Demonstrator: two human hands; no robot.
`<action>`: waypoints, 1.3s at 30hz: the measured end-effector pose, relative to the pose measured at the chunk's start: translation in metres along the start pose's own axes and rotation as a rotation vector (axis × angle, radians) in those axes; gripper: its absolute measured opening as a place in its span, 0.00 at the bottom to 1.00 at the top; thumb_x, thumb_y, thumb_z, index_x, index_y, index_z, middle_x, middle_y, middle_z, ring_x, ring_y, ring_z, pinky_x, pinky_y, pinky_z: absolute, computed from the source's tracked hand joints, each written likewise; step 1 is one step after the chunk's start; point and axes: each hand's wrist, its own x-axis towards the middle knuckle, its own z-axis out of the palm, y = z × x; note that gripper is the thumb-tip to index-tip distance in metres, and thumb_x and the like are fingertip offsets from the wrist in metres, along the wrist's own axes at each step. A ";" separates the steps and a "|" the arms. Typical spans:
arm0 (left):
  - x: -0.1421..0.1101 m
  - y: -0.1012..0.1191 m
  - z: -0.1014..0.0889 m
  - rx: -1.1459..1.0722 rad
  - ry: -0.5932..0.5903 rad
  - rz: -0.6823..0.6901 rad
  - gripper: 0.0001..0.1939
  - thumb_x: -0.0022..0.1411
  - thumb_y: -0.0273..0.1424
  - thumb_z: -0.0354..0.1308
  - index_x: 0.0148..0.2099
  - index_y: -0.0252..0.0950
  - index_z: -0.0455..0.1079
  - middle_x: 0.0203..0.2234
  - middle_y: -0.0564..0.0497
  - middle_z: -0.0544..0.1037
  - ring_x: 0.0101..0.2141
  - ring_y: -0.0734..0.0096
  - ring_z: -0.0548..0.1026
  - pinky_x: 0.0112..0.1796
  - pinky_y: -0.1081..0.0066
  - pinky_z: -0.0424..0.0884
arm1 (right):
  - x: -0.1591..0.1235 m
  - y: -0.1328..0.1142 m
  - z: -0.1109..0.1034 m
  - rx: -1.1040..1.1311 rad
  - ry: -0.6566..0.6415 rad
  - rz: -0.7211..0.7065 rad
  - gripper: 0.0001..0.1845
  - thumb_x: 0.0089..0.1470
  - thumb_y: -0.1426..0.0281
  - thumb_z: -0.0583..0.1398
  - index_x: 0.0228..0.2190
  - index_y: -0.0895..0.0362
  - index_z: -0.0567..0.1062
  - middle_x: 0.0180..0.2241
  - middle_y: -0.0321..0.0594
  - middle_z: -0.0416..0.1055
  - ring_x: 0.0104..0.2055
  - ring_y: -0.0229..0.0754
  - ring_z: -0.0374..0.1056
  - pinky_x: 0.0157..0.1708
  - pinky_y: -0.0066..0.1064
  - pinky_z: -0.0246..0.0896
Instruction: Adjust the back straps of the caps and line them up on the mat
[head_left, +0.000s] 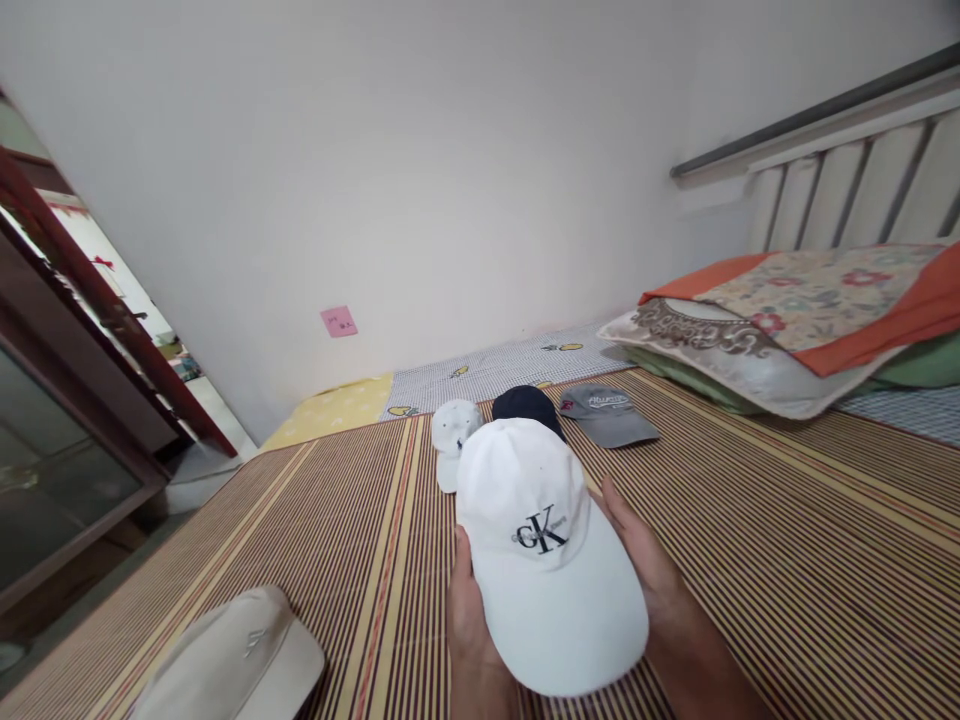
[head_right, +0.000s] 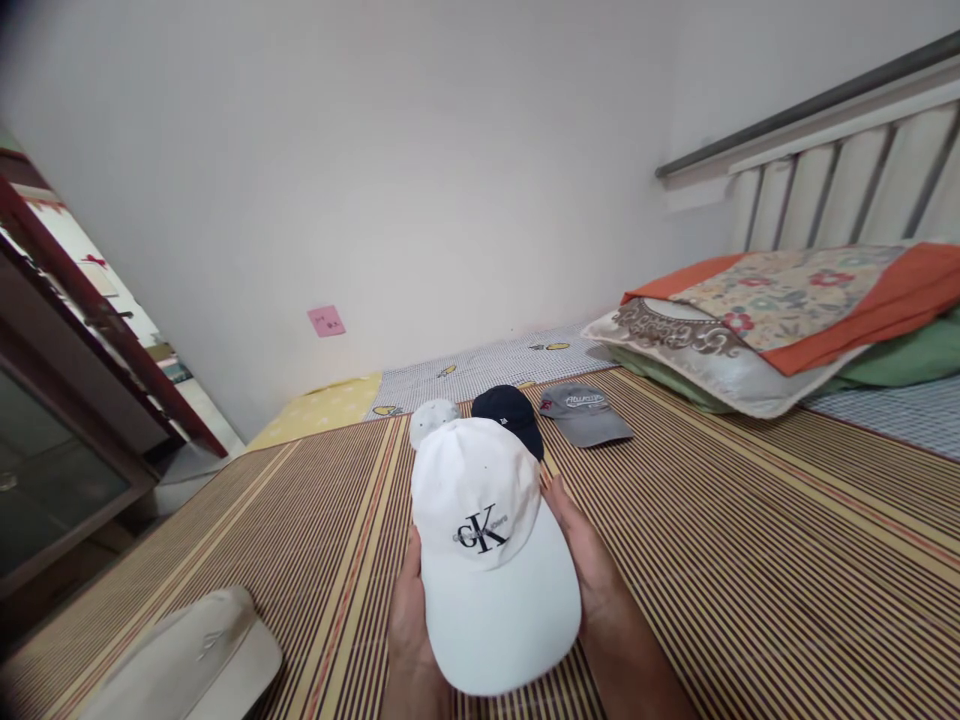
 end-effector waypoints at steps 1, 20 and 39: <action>-0.001 0.002 0.000 0.005 -0.009 0.010 0.41 0.70 0.59 0.33 0.64 0.40 0.73 0.66 0.44 0.69 0.70 0.49 0.57 0.70 0.51 0.43 | 0.001 0.001 -0.003 0.004 0.011 0.009 0.27 0.64 0.52 0.58 0.59 0.50 0.75 0.52 0.45 0.82 0.60 0.57 0.73 0.65 0.56 0.57; -0.002 0.006 0.001 0.001 0.059 0.044 0.43 0.67 0.64 0.37 0.60 0.41 0.77 0.66 0.45 0.69 0.72 0.48 0.50 0.70 0.49 0.40 | 0.003 0.017 -0.011 0.023 0.127 0.058 0.28 0.61 0.55 0.62 0.59 0.53 0.76 0.49 0.46 0.83 0.55 0.58 0.77 0.62 0.54 0.63; -0.009 0.019 -0.002 0.023 0.420 0.168 0.36 0.70 0.57 0.42 0.60 0.38 0.77 0.56 0.41 0.80 0.67 0.50 0.65 0.67 0.49 0.55 | 0.014 0.005 -0.022 -0.226 0.110 -0.129 0.17 0.44 0.61 0.76 0.35 0.57 0.86 0.41 0.45 0.85 0.45 0.48 0.80 0.50 0.34 0.71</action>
